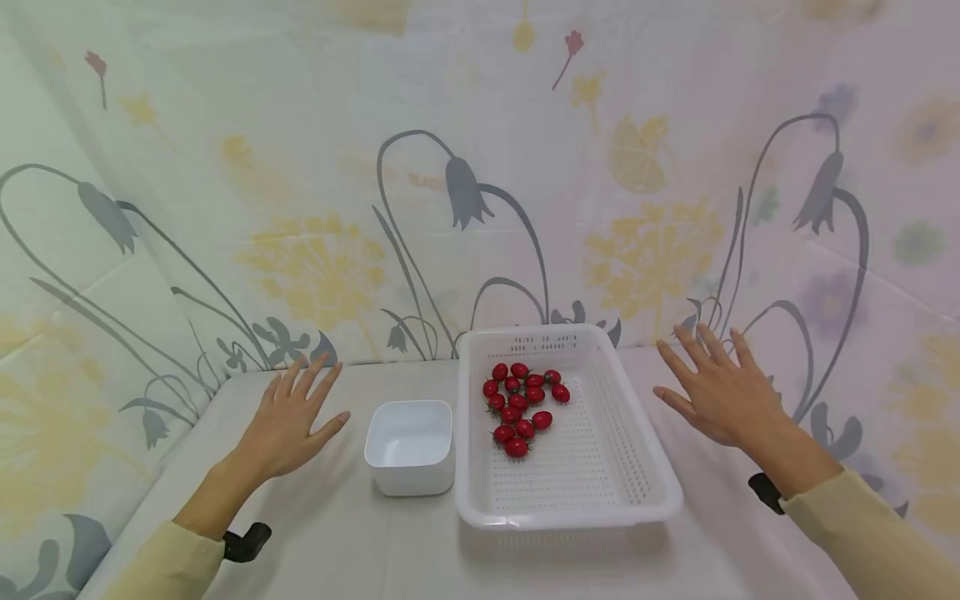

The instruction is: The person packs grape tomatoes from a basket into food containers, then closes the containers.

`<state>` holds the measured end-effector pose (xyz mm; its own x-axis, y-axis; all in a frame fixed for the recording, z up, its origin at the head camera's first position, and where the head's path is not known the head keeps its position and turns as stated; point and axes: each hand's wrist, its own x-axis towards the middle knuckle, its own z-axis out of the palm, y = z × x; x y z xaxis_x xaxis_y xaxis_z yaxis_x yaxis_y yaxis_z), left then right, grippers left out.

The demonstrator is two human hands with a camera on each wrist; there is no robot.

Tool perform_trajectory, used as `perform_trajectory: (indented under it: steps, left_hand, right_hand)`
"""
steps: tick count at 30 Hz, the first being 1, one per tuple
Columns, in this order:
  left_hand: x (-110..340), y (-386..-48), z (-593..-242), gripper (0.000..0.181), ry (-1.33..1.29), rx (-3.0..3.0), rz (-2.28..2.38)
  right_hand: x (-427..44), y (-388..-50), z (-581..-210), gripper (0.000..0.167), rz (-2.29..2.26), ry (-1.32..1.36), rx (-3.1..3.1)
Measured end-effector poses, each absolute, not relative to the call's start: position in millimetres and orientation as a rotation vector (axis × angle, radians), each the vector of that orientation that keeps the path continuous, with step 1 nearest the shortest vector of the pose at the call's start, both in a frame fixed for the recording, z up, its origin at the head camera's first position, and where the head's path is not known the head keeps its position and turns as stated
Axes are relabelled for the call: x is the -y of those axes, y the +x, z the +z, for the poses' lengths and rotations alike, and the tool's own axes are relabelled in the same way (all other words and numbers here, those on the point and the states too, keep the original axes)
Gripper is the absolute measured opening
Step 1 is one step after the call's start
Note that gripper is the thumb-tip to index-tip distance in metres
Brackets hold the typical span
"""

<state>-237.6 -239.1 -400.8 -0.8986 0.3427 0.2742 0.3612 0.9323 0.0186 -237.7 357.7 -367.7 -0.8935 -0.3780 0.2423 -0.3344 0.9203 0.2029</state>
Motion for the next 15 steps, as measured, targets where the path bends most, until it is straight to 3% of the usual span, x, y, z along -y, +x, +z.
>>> perform_trajectory:
  steps: [15]
  left_hand:
    - [231.1, -225.8, -404.3, 0.074, -0.553, 2.827, -0.434]
  right_hand:
    - [-342.8, -232.7, -365.0, 0.076, -0.017, 0.611, 2.868]
